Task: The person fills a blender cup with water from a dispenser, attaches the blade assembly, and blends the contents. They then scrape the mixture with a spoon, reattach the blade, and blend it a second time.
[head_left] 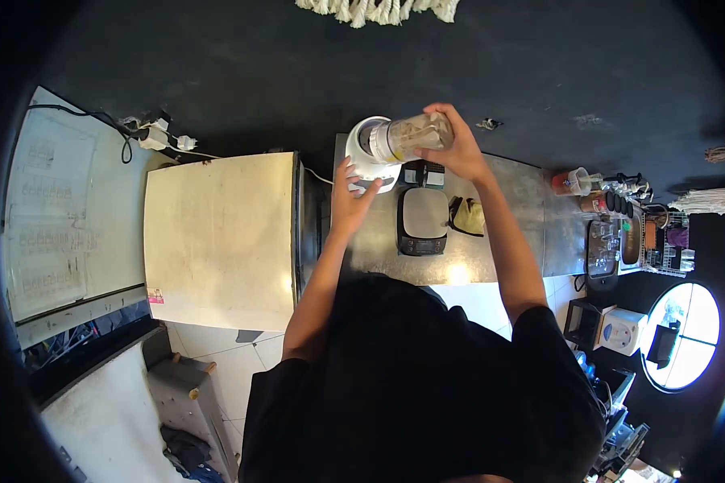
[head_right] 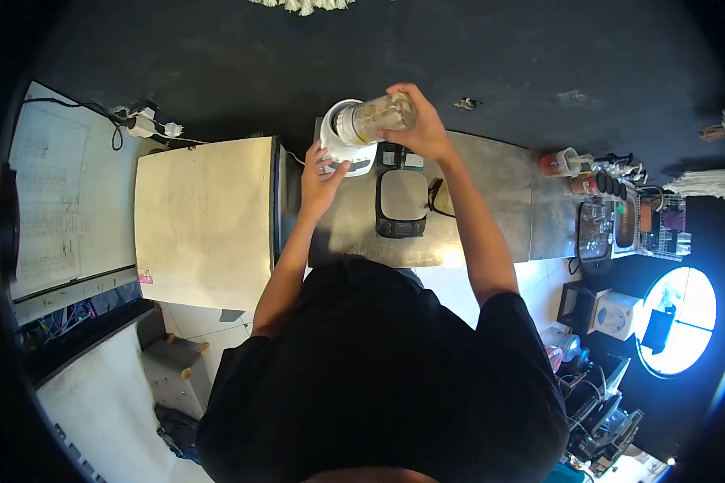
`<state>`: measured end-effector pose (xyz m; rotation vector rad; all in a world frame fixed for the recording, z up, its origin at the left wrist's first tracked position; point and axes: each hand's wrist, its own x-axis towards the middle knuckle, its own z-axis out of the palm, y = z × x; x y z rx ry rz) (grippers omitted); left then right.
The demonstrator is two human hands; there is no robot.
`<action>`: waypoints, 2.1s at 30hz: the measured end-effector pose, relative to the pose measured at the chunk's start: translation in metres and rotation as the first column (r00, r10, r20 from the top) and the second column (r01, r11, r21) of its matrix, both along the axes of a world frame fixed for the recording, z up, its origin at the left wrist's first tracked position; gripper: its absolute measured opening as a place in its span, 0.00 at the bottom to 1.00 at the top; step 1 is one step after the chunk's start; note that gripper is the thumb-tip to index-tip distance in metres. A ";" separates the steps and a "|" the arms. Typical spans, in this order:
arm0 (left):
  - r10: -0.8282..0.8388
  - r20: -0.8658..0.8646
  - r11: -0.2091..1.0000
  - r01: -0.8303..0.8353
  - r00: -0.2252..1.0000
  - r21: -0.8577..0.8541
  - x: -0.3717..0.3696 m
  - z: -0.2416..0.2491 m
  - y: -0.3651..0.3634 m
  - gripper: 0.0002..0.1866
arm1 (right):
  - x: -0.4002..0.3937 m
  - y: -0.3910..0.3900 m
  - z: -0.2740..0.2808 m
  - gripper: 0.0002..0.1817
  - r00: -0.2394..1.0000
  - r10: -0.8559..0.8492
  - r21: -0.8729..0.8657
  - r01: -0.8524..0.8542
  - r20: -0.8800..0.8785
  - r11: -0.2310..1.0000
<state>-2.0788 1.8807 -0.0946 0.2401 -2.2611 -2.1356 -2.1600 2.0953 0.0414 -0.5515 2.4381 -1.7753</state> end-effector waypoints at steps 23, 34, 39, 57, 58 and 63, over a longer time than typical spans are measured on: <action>0.079 -0.073 0.972 -0.093 0.994 -0.216 -0.043 -0.053 0.006 0.33 | -0.065 -0.051 0.009 0.40 0.917 0.399 0.642 -0.316 0.017 0.698; -0.033 -0.175 0.900 -0.046 0.984 -0.433 -0.040 -0.051 -0.009 0.41 | -0.078 -0.064 -0.012 0.38 0.931 0.363 0.815 -0.246 0.048 0.524; -0.126 -0.126 0.876 0.051 0.984 -0.480 -0.038 -0.047 -0.018 0.50 | -0.059 -0.095 -0.020 0.39 0.996 0.009 0.899 0.081 -0.094 0.430; -0.268 -0.190 0.744 0.078 0.944 -0.664 -0.038 -0.076 -0.027 0.55 | -0.079 -0.083 0.009 0.41 0.909 -0.111 0.811 -0.297 0.402 0.504; -0.284 -0.164 0.718 0.096 0.945 -0.689 -0.039 -0.076 -0.028 0.54 | -0.083 -0.082 0.009 0.40 0.900 -0.100 0.802 -0.321 0.423 0.504; -0.295 -0.189 0.687 0.070 0.937 -0.723 -0.038 -0.084 -0.025 0.53 | -0.085 -0.077 0.004 0.37 0.902 -0.078 0.778 -0.320 0.425 0.540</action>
